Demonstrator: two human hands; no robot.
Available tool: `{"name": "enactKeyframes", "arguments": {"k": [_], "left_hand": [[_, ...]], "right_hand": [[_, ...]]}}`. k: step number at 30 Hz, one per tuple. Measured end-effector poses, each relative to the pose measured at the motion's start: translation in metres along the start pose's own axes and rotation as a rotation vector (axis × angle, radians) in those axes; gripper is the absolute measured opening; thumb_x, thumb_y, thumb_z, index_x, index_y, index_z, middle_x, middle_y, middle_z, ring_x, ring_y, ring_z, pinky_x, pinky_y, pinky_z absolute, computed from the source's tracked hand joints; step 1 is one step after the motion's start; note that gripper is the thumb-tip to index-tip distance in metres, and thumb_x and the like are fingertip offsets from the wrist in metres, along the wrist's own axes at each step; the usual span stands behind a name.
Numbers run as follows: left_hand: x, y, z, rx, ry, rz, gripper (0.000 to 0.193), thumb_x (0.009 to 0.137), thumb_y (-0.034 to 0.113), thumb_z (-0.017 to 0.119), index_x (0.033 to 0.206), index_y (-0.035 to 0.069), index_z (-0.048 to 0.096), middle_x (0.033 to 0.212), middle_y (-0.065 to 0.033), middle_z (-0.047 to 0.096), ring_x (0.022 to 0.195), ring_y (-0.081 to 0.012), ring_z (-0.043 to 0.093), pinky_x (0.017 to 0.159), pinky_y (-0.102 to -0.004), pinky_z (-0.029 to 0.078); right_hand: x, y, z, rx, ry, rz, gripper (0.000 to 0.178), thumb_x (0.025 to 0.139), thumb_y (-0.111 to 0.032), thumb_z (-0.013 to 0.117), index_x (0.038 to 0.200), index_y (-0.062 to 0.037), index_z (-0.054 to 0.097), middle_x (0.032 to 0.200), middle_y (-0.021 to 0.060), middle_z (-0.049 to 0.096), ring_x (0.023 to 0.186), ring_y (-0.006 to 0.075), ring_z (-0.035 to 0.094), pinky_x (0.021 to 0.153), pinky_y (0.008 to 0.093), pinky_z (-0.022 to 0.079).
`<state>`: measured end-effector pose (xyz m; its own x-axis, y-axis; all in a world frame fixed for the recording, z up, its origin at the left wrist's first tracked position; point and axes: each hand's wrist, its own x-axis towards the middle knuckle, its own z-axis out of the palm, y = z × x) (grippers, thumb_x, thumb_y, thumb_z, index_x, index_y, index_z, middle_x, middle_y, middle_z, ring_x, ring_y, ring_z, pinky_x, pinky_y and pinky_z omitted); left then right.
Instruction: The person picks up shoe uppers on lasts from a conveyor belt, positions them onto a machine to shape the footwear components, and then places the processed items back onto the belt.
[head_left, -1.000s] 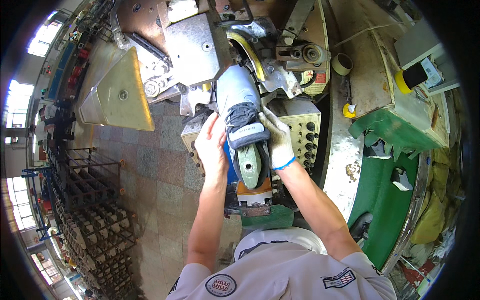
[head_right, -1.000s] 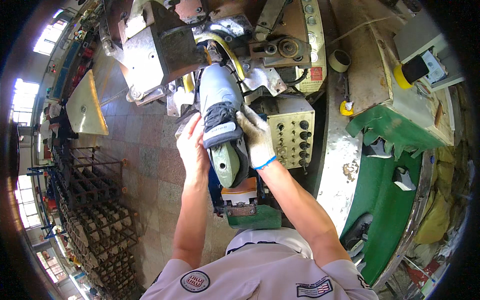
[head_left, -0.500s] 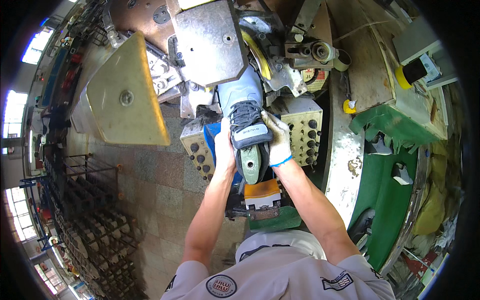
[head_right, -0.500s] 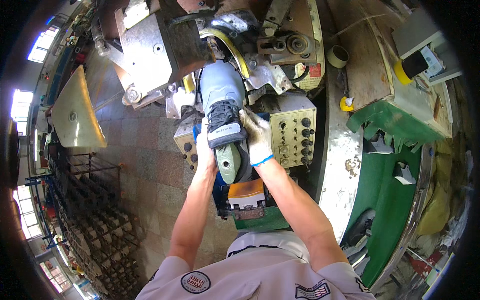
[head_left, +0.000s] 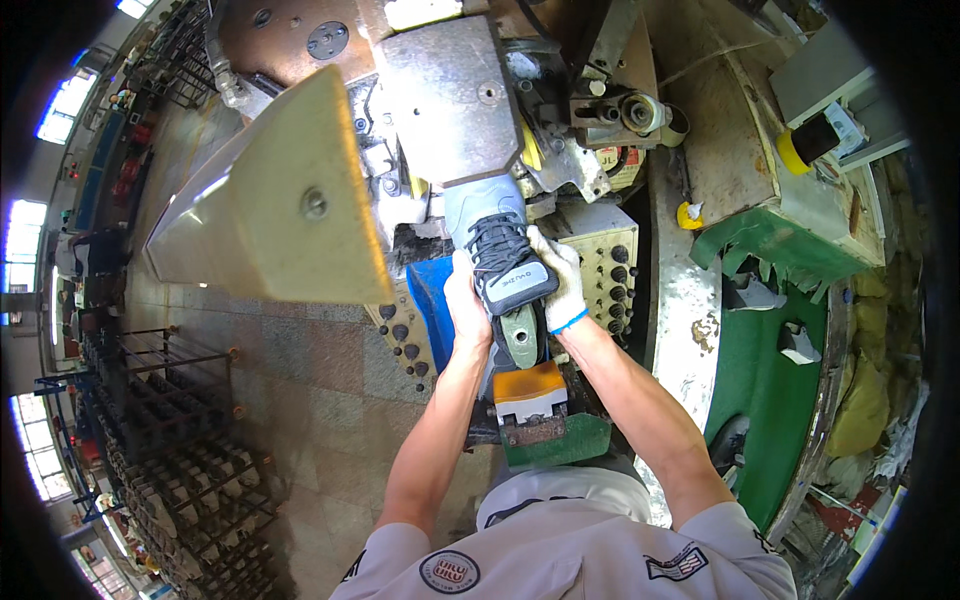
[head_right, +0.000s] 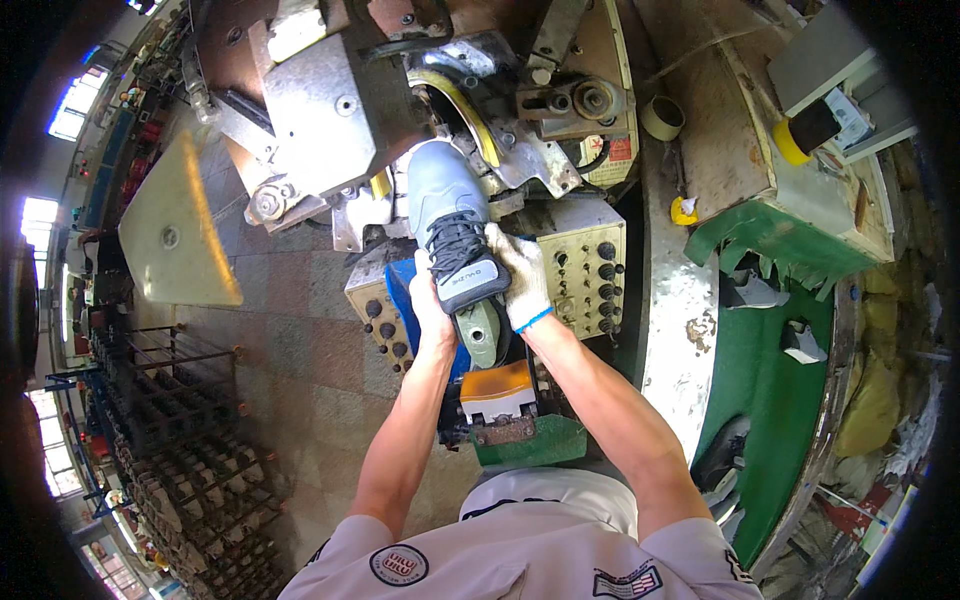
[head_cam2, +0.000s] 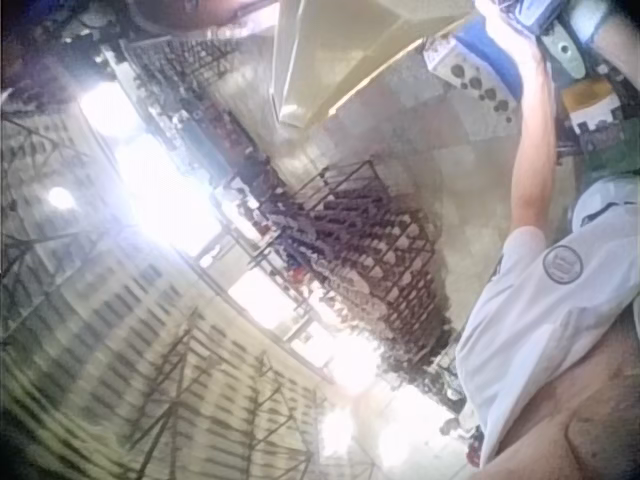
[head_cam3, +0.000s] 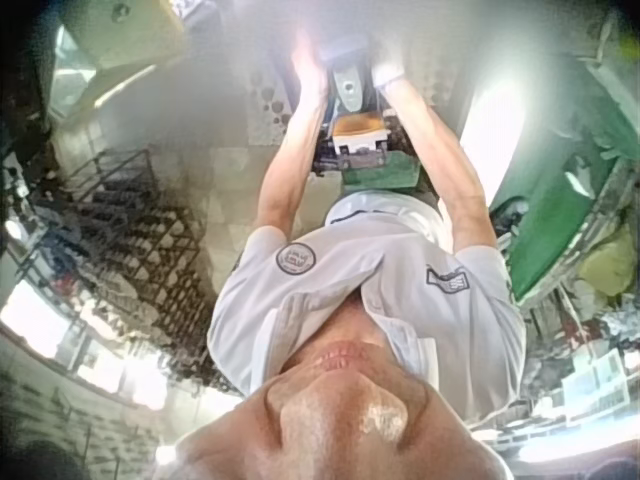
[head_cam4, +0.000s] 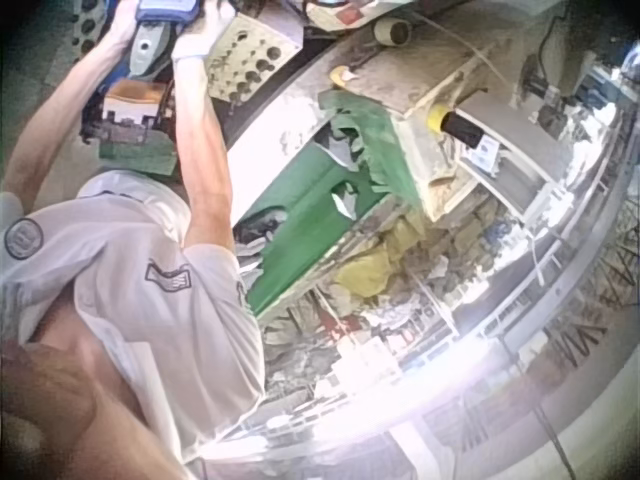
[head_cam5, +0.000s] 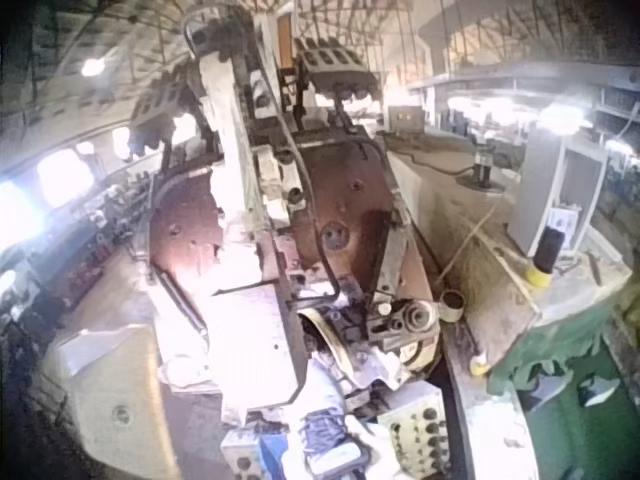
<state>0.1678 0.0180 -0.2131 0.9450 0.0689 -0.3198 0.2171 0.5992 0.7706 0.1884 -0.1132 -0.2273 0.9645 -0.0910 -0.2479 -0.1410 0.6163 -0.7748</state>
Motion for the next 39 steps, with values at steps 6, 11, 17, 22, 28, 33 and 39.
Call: {"name": "enactKeyframes", "arguments": {"k": [6, 11, 17, 22, 28, 33, 39], "left_hand": [[-0.009, 0.002, 0.001, 0.033, -0.051, 0.087, 0.057, 0.109, 0.048, 0.032, 0.115, 0.003, 0.065, 0.107, -0.0035, 0.069, 0.094, -0.0128, 0.063, 0.09, -0.0291, 0.049], [-0.053, -0.051, -0.097, 0.874, 0.095, 0.093, 0.06, 0.1, 0.038, 0.054, 0.139, -0.008, 0.046, 0.125, -0.0225, 0.063, 0.117, -0.0309, 0.061, 0.102, -0.0378, 0.046], [-0.123, -0.184, -0.185, 1.158, -0.022, -0.034, 0.079, 0.084, 0.029, 0.069, 0.146, -0.005, 0.035, 0.137, -0.0309, 0.051, 0.128, -0.0464, 0.048, 0.108, -0.0488, 0.041], [-0.098, -0.16, -0.164, 1.065, -0.084, 0.177, 0.061, 0.079, 0.024, 0.072, 0.132, 0.005, 0.051, 0.113, -0.0268, 0.065, 0.106, -0.0454, 0.061, 0.089, -0.0507, 0.049], [-0.162, -0.047, -0.126, 1.172, 0.237, -0.097, 0.062, 0.066, 0.027, 0.088, 0.12, 0.009, 0.063, 0.104, -0.0212, 0.071, 0.098, -0.0399, 0.068, 0.084, -0.0456, 0.052], [-0.24, 0.085, -0.053, 1.494, 0.41, 0.287, 0.066, 0.064, 0.02, 0.088, 0.124, 0.008, 0.063, 0.102, -0.0193, 0.071, 0.093, -0.0347, 0.07, 0.08, -0.0411, 0.054], [-0.283, 0.119, 0.101, 1.662, -0.032, 0.691, 0.066, 0.07, 0.023, 0.085, 0.125, -0.002, 0.059, 0.107, -0.02, 0.07, 0.099, -0.0344, 0.069, 0.085, -0.0395, 0.054]], "right_hand": [[-0.014, -0.02, 0.005, -0.092, -0.017, 0.129, 0.033, 0.099, -0.037, 0.064, 0.102, -0.0045, 0.071, 0.093, -0.0029, 0.066, 0.082, 0.0058, 0.057, 0.073, 0.0239, 0.046], [-0.06, -0.052, -0.045, -0.141, 0.08, 0.072, 0.056, 0.104, -0.041, 0.043, 0.131, 0.0072, 0.051, 0.132, 0.0236, 0.057, 0.122, 0.0378, 0.06, 0.083, 0.0454, 0.06], [-0.148, -0.1, -0.17, -0.088, 0.262, 0.042, 0.051, 0.102, -0.033, 0.046, 0.136, 0.0047, 0.046, 0.135, 0.0235, 0.054, 0.118, 0.0392, 0.06, 0.082, 0.0485, 0.057], [-0.162, -0.108, -0.186, -0.233, 0.311, 0.069, 0.047, 0.099, -0.027, 0.058, 0.131, 0.0078, 0.052, 0.128, 0.0222, 0.06, 0.11, 0.0391, 0.064, 0.078, 0.0476, 0.059], [-0.171, -0.119, -0.103, -0.327, 0.117, 0.068, 0.045, 0.098, -0.02, 0.058, 0.132, 0.0096, 0.05, 0.131, 0.0251, 0.058, 0.111, 0.0397, 0.064, 0.08, 0.0435, 0.061], [-0.21, -0.132, -0.01, -0.347, -0.135, 0.137, 0.051, 0.098, -0.023, 0.06, 0.135, 0.012, 0.05, 0.13, 0.0228, 0.06, 0.113, 0.0283, 0.065, 0.091, 0.033, 0.056], [-0.22, -0.117, 0.026, -0.096, -0.254, 0.06, 0.068, 0.09, -0.043, 0.067, 0.137, 0.0024, 0.047, 0.121, 0.0101, 0.062, 0.111, 0.0202, 0.058, 0.099, 0.0355, 0.046]]}}
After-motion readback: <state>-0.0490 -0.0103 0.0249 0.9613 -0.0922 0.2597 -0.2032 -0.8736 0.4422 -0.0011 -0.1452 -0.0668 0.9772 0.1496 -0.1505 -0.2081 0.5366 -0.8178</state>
